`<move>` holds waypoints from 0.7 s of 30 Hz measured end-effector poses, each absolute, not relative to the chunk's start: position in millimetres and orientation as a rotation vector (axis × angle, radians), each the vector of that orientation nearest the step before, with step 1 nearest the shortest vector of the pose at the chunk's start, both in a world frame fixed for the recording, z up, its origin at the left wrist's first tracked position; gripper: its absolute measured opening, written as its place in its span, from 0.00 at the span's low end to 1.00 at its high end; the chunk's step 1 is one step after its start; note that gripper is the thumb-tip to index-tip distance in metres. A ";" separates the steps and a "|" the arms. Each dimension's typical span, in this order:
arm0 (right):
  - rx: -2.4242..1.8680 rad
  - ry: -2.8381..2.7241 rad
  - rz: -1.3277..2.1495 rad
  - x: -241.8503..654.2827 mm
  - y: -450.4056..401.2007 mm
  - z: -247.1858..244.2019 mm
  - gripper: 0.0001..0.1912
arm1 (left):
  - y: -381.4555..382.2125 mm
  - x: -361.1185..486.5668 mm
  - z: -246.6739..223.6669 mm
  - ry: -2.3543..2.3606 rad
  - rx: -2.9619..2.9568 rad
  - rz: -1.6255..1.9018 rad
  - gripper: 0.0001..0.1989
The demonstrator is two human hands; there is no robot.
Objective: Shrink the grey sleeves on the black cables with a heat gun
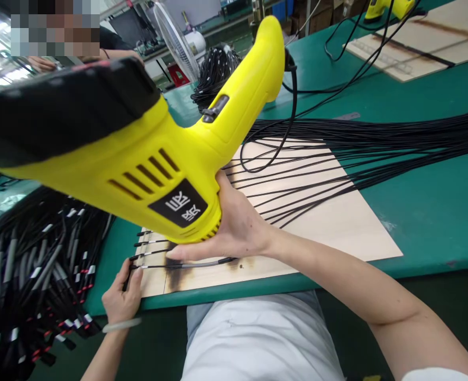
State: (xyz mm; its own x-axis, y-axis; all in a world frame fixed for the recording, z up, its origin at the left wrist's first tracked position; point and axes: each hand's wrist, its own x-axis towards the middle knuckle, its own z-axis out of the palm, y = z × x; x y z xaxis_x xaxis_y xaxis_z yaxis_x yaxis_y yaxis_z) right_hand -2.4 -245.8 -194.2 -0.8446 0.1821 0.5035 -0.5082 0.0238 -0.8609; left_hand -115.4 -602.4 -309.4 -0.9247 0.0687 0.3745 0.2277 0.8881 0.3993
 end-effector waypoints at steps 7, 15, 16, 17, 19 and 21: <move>0.478 -1.780 1.959 -1.2 -247.4 -196.5 0.38 | -600.6 -116.7 -308.5 -2.704 -0.219 -0.641 0.37; 0.415 -1.767 1.976 -0.3 -244.9 -193.2 0.40 | -601.1 -116.1 -310.1 -2.711 -0.224 -0.616 0.36; 0.444 -1.764 2.010 0.4 -245.0 -193.0 0.40 | -600.4 -116.6 -309.3 -2.714 -0.227 -0.616 0.35; 0.476 -1.753 2.030 0.5 -245.2 -193.0 0.40 | -599.7 -116.8 -308.7 -2.711 -0.234 -0.619 0.35; 0.511 -1.716 2.012 -0.8 -245.3 -193.4 0.36 | -599.1 -116.2 -308.2 -2.701 -0.246 -0.624 0.35; 0.476 -1.701 1.918 -3.0 -245.2 -194.4 0.35 | -600.3 -115.1 -309.5 -2.694 -0.238 -0.622 0.34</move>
State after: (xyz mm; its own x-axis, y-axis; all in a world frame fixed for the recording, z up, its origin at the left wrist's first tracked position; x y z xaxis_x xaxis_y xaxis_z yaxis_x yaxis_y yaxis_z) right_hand -3.0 -245.2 -194.4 -0.7987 0.1531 0.5819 -0.5961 -0.0688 -0.8000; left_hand -115.1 -600.3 -309.5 -0.9194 0.0809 0.3850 0.2416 0.8885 0.3902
